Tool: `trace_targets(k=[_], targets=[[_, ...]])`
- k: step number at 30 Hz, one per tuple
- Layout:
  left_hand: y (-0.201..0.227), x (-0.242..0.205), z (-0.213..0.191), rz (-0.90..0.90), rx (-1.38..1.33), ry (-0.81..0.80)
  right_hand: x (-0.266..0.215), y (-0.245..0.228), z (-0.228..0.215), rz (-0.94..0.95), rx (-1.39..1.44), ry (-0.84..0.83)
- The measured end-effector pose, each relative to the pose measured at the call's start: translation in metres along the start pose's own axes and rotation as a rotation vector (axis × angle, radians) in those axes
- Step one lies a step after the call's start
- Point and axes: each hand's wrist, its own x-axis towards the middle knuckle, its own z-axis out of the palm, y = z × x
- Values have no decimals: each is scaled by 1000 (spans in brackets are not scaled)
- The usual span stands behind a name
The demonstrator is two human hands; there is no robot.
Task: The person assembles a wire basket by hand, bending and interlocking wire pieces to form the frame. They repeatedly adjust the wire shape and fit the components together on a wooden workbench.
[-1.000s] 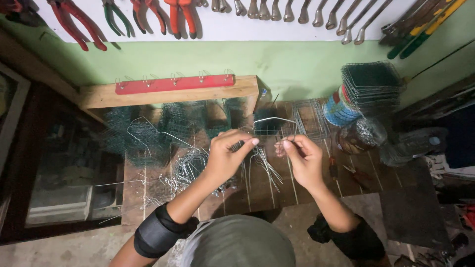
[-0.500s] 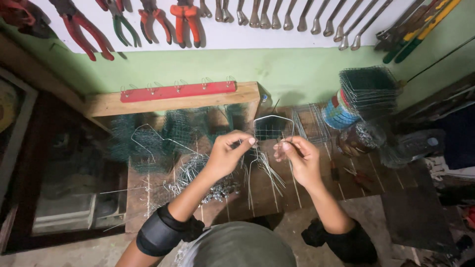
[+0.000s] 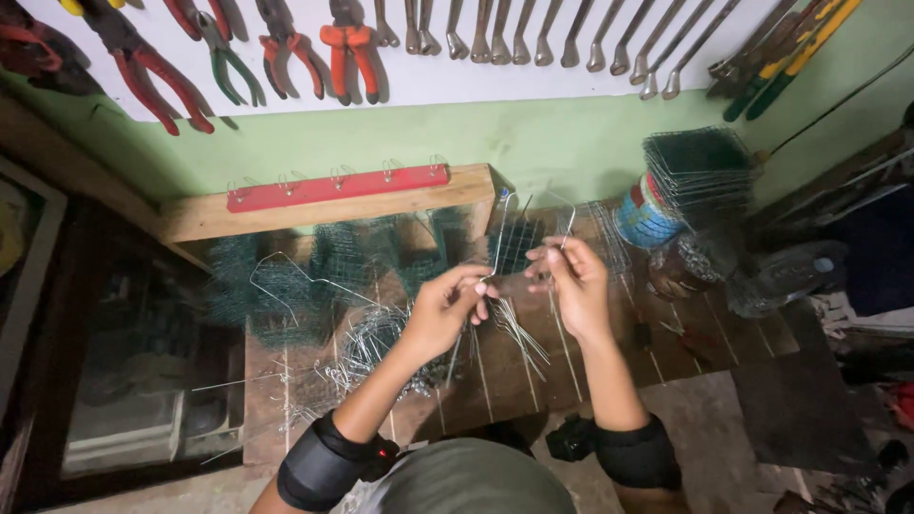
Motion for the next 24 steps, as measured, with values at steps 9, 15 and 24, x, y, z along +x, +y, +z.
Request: trace_targets(k=[9, 15, 24], targets=[[0, 12, 2, 9, 21, 169, -6, -26, -2, 68, -131, -289], [-18, 18, 17, 120, 11, 211, 1, -36, -27, 107, -40, -484], [-35, 40, 47, 168, -72, 334, 21, -16, -54, 51, -155, -278]])
